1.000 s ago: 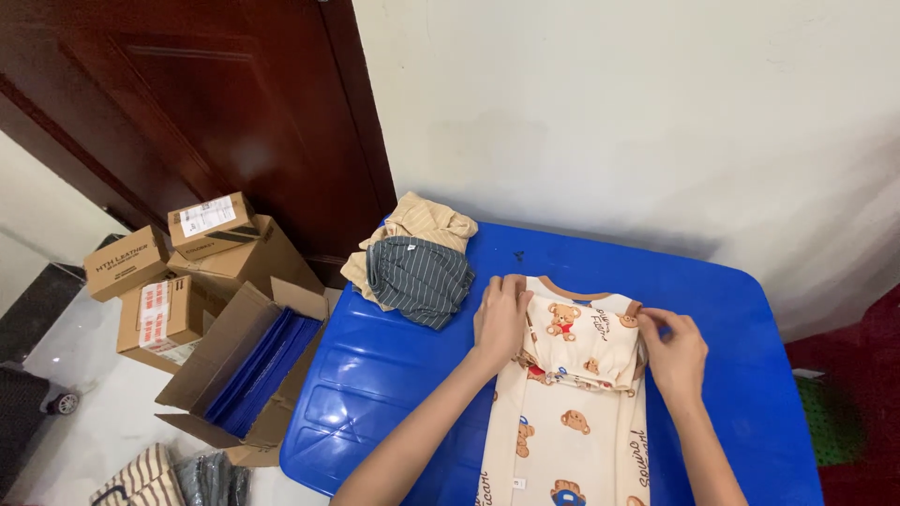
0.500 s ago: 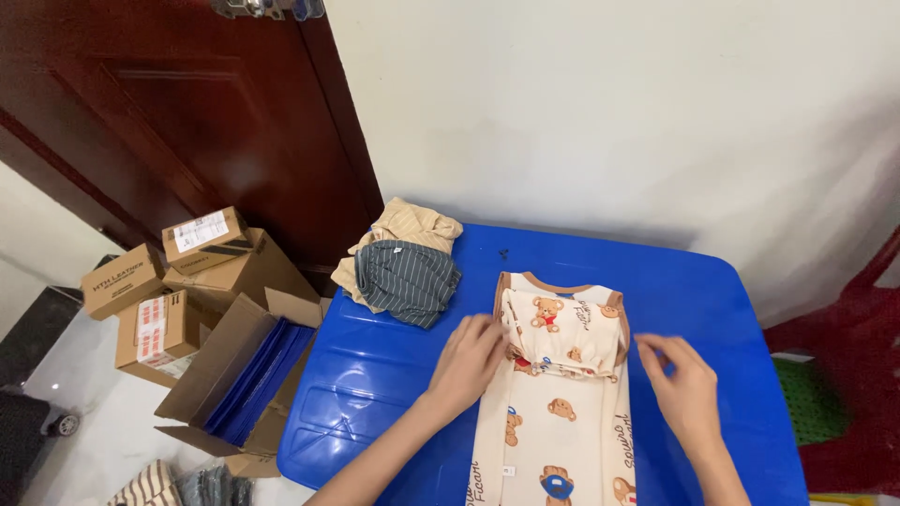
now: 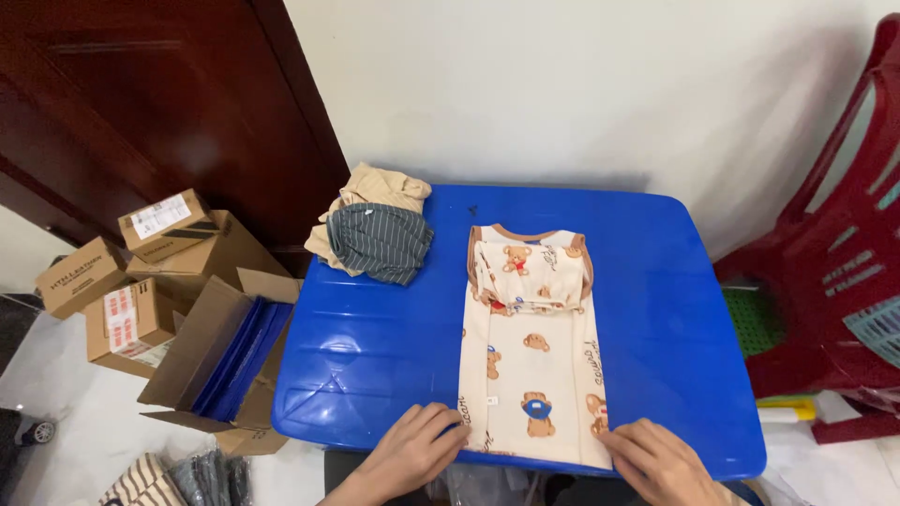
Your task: Folding baby clothes on a flat surface and stacking them
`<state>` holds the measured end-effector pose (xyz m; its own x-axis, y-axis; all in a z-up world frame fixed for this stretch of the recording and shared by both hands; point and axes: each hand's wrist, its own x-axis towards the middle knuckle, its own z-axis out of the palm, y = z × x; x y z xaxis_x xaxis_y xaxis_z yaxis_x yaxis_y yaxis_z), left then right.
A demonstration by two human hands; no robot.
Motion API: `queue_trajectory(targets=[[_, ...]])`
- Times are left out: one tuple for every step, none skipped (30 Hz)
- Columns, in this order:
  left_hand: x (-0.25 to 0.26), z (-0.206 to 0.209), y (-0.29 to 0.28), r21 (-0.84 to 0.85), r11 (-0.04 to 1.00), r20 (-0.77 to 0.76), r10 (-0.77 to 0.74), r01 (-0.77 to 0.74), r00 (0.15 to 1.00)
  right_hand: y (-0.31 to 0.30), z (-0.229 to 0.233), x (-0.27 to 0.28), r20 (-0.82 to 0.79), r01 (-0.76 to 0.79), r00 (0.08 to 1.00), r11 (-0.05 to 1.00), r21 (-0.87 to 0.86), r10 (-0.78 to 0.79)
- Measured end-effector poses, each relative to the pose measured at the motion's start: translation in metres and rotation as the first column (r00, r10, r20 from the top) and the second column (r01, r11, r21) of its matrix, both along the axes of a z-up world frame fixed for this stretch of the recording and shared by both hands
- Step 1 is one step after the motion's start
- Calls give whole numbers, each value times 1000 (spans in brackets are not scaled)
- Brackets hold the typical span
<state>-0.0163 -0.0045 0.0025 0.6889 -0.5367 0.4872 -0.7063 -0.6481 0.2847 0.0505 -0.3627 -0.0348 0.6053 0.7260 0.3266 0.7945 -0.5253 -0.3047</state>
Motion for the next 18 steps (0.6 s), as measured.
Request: queue_trajectory(targets=[[-1,-3,0,35,999,58,-18,16,998,-6,-9,-5,-10,13,1000,997,-73,-14],[-4,-5,0,34,999,62,-21,19,998,-4,-10,-9,-6,17,1000,997,-74,-17],[-6,-6,0,79,997,88,-27,20,996,-3,-9,-12,36,-9,999,993,-115,13],[-7,-7,1,124,992,113,-35,21,993,-1,-8,-14,76,-33,996,987,-156,45],[-8,-11,2,121,992,112,-32,18,993,-2,-6,-14,75,-36,996,987,-159,48],[-8,-15,3,150,989,140,-37,16,990,-2,-5,-13,141,-97,982,973,-209,128],[-9,-20,4,179,984,167,-42,12,985,-2,-4,-12,201,-155,957,952,-262,211],[-10,-19,4,177,984,166,-38,8,985,-3,-6,-13,200,-159,956,951,-264,215],[-10,-17,4,203,979,183,-51,13,982,-3,-7,-13,158,-137,970,949,-285,187],[-10,-15,4,229,973,200,-64,17,978,-4,-9,-14,117,-115,981,945,-306,157],[-10,-13,4,229,973,202,-63,15,977,-2,-6,-14,119,-116,980,945,-307,159],[-10,-11,4,236,972,216,-77,24,973,0,-4,-14,92,-121,984,949,-292,154],[-9,-8,3,242,970,231,-93,35,969,1,-1,-14,64,-124,987,953,-277,147],[-8,-10,4,242,970,233,-93,35,968,3,3,-14,66,-123,987,953,-278,147],[-7,-12,4,244,968,217,-110,55,970,5,7,-14,74,-145,983,950,-276,171],[-6,-13,5,246,966,201,-127,76,971,7,10,-14,82,-166,977,948,-273,195],[-5,-15,5,246,966,202,-127,75,971,8,13,-12,83,-166,977,947,-274,195],[-5,-17,5,299,950,186,-146,85,972,9,16,-11,100,-205,964,929,-308,246]])
